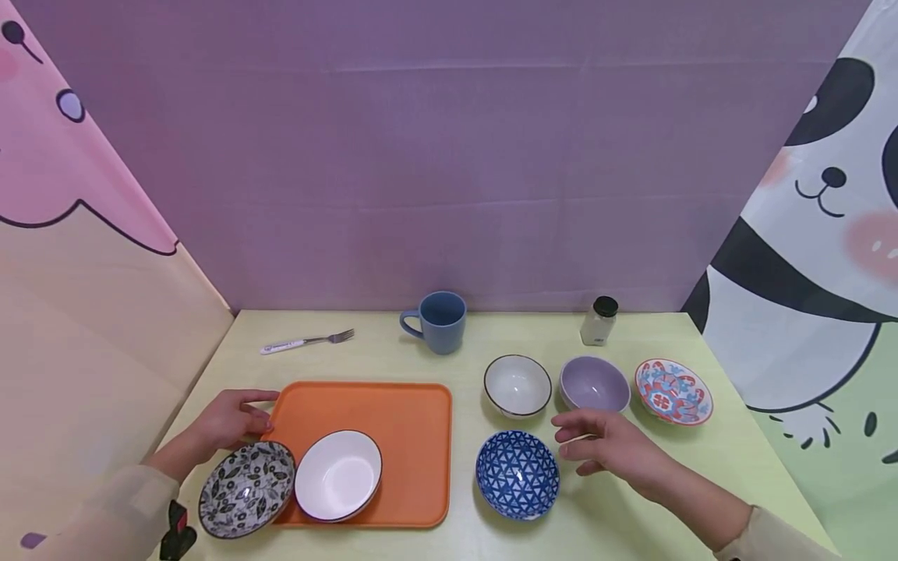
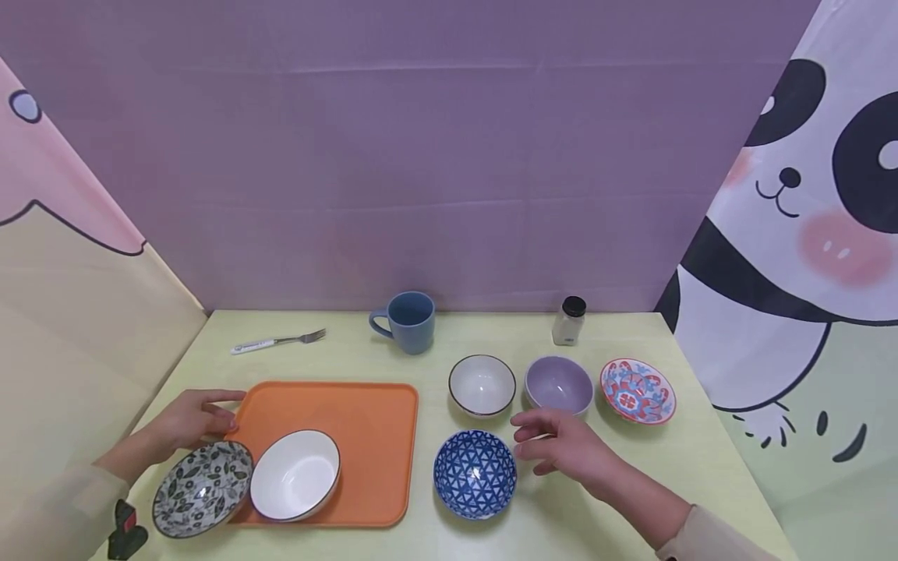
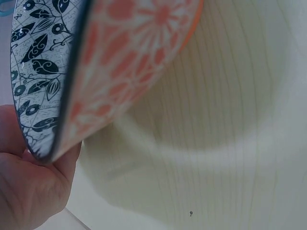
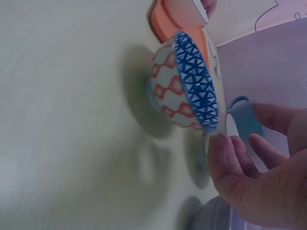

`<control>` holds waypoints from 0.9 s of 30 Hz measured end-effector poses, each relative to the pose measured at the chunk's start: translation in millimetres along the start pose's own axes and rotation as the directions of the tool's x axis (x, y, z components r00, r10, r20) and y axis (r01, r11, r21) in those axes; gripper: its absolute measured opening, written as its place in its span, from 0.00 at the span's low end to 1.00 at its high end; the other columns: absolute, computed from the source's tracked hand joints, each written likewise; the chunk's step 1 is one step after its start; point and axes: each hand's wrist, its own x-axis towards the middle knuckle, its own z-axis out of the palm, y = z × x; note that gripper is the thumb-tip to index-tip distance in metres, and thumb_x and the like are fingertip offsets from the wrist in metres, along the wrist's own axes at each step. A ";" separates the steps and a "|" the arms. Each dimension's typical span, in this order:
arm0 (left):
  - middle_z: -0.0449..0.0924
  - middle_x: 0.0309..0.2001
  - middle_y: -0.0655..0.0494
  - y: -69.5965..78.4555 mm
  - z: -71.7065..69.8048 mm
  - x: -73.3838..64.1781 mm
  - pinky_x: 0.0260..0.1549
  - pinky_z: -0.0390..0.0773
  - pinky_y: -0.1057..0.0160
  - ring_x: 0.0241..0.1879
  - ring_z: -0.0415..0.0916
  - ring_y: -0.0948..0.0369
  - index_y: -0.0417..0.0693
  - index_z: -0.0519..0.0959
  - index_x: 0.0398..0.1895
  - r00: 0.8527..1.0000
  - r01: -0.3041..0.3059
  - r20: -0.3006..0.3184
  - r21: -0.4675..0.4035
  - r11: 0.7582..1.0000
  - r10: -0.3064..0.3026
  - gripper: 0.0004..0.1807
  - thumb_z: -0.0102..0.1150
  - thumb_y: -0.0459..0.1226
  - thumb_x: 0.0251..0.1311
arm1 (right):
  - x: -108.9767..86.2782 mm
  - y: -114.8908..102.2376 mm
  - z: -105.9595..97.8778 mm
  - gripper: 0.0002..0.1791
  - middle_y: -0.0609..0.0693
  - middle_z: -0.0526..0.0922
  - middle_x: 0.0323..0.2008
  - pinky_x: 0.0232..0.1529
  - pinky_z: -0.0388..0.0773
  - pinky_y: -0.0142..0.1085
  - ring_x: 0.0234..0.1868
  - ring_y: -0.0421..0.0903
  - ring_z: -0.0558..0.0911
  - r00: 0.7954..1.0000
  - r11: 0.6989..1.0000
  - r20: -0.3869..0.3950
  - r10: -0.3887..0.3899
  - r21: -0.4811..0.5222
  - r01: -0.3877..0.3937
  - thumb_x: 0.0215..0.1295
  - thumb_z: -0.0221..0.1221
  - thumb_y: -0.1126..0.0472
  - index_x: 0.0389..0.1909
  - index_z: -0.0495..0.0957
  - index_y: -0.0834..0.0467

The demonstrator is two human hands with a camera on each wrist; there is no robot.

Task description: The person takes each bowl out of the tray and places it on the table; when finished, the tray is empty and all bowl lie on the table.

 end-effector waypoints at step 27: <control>0.86 0.42 0.44 2.7 0.6 -1.8 0.33 0.87 0.53 0.38 0.86 0.53 0.29 0.65 0.72 1.000 -0.002 -0.006 0.037 0.999 0.003 0.32 0.59 0.27 0.65 | 66.8 -52.9 95.7 0.27 0.58 0.82 0.52 0.44 0.88 0.46 0.45 0.49 0.86 0.973 0.997 0.216 -0.078 -0.002 0.080 0.63 0.70 0.60 0.64 0.78 0.56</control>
